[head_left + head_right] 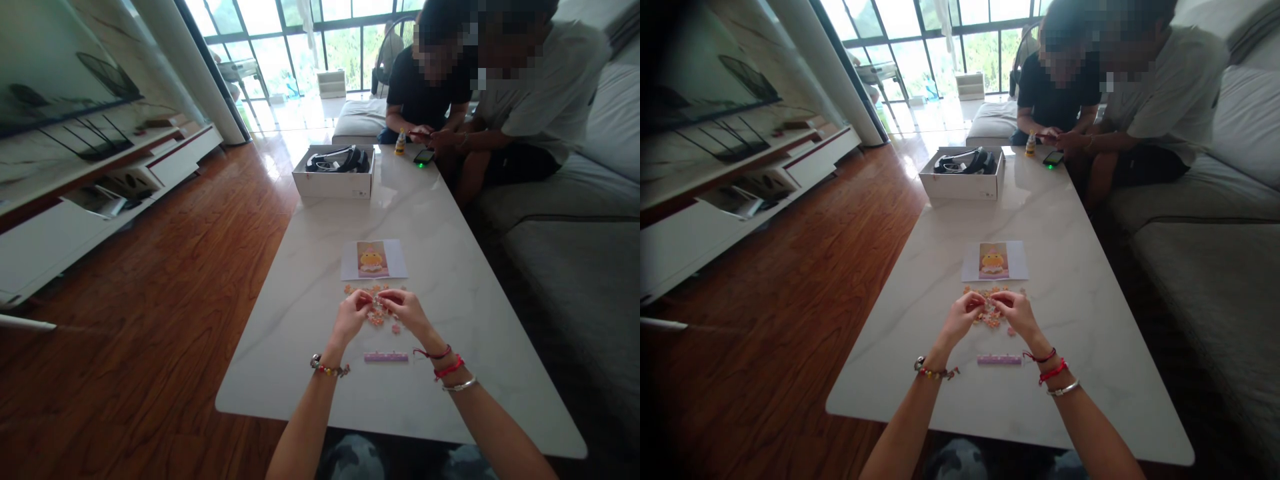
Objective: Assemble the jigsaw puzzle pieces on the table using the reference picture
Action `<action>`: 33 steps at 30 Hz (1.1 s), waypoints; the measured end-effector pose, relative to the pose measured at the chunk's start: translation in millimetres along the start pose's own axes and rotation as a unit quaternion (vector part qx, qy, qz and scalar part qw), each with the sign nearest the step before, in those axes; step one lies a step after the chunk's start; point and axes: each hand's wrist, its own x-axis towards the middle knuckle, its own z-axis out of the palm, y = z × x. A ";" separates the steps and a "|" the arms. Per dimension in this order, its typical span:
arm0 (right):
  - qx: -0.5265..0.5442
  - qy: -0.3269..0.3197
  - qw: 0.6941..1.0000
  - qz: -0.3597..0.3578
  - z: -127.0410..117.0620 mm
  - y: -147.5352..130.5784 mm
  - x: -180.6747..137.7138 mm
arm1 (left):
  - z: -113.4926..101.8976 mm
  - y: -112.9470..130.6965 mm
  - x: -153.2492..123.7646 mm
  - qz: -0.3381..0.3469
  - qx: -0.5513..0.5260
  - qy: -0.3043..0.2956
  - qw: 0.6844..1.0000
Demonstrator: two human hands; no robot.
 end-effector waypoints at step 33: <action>-0.360 0.016 0.932 -0.043 -26.1 38.9 14.2 | -30.4 -34.7 -11.3 -0.021 0.409 0.067 0.910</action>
